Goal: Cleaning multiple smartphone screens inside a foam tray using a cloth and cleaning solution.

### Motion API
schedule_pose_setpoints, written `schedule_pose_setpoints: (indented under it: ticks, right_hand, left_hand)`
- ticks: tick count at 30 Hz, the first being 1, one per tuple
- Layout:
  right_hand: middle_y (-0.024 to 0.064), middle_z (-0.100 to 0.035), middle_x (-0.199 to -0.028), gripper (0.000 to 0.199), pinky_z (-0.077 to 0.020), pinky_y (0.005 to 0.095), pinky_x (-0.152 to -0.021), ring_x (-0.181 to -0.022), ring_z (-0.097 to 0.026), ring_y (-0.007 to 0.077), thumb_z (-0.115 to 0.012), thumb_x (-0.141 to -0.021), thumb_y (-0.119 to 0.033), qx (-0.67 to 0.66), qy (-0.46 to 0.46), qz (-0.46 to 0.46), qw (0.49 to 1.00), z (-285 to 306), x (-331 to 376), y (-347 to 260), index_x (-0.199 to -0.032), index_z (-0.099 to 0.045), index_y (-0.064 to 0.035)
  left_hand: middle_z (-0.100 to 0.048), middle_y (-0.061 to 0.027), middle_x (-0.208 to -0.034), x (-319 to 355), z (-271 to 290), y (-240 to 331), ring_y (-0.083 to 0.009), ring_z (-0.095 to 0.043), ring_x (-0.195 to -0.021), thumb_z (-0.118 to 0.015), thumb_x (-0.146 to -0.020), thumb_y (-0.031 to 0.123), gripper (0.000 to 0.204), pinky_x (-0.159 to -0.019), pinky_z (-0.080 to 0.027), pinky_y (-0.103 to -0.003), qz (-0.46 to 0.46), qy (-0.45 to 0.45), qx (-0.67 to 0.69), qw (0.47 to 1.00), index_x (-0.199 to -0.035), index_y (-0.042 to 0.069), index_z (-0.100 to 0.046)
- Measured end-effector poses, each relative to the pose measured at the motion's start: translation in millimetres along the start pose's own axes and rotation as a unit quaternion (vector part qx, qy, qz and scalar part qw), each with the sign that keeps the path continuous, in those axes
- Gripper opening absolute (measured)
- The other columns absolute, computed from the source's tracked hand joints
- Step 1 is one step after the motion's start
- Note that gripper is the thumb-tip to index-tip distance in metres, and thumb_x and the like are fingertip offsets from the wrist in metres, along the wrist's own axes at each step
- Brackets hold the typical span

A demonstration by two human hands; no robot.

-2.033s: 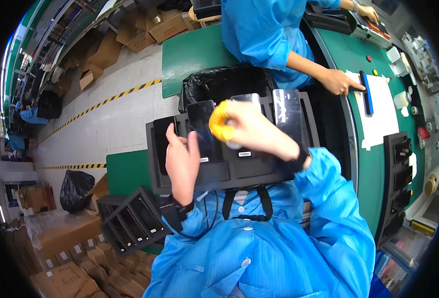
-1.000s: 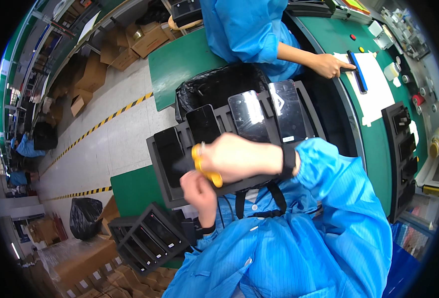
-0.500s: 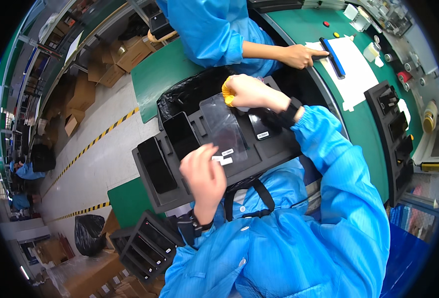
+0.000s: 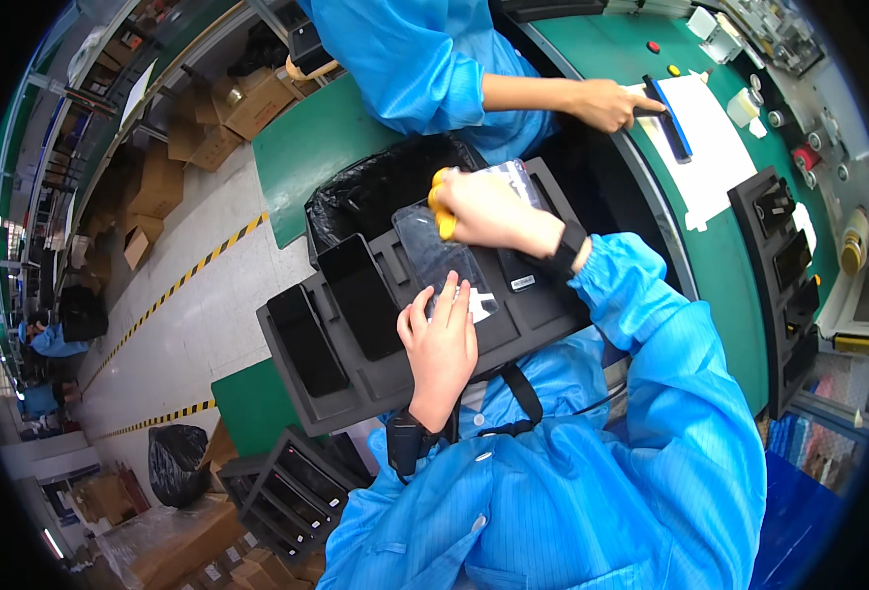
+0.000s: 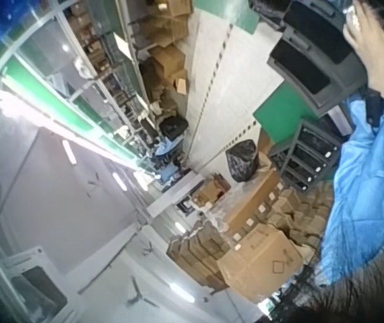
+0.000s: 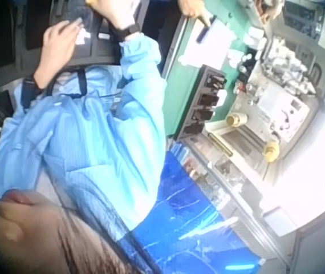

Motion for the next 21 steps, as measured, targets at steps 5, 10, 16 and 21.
schedule_pose_setpoints:
  ticks: [5,10,16,21]
  right_hand:
    - [0.0107,-0.057,-0.080,0.017,-0.0508,0.0368,-0.057,-0.069,-0.063,0.0267,-0.070,-0.071,-0.020,-0.131,-0.142,0.235,0.952,33.7,62.9,-84.3,-0.081,-0.063,-0.0076]
    - [0.0064,-0.055,-0.080,0.018,-0.0493,0.0350,-0.057,-0.070,-0.061,0.0248,-0.068,-0.076,-0.023,-0.224,-0.087,0.223,0.945,94.5,106.0,-94.3,-0.088,-0.062,-0.0124]
    - [0.0117,-0.057,-0.077,0.011,-0.0459,0.0355,-0.065,-0.073,-0.055,0.0304,-0.067,-0.073,-0.008,-0.180,0.088,-0.017,0.980,108.3,71.7,28.3,-0.077,-0.059,-0.0009]
    - [0.0165,-0.061,-0.082,0.015,-0.0485,0.0376,-0.069,-0.078,-0.060,0.0325,-0.067,-0.070,-0.007,-0.149,0.044,-0.087,0.984,63.7,45.9,91.0,-0.082,-0.064,0.0014]
  left_hand:
    - [-0.058,-0.0121,-0.090,22.6,13.0,-17.1,-0.0331,-0.053,-0.081,-0.064,-0.074,0.006,0.012,-0.072,-0.042,-0.042,0.016,0.118,0.112,0.987,-0.086,0.005,-0.061]
    - [-0.054,-0.0114,-0.079,40.1,54.0,-0.6,-0.0309,-0.052,-0.069,-0.061,-0.068,0.007,0.013,-0.066,-0.042,-0.042,-0.044,0.182,0.122,0.975,-0.080,0.004,-0.065]
    - [-0.057,-0.0079,-0.089,-27.5,26.6,62.3,-0.0249,-0.054,-0.073,-0.067,-0.071,0.008,0.018,-0.066,-0.043,-0.036,-0.145,0.037,0.173,0.973,-0.088,0.005,-0.064]
    - [-0.057,-0.0100,-0.120,-59.3,-25.2,62.2,-0.0243,-0.052,-0.087,-0.065,-0.078,0.013,0.032,-0.077,-0.044,-0.035,-0.143,-0.005,0.046,0.989,-0.109,0.003,-0.064]
Point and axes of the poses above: each hand's wrist, its own x-axis away from the middle knuckle, its own z-axis out of the back of the hand, y = z × x, the point moved 4 cm from there along -x, towards the middle knuckle
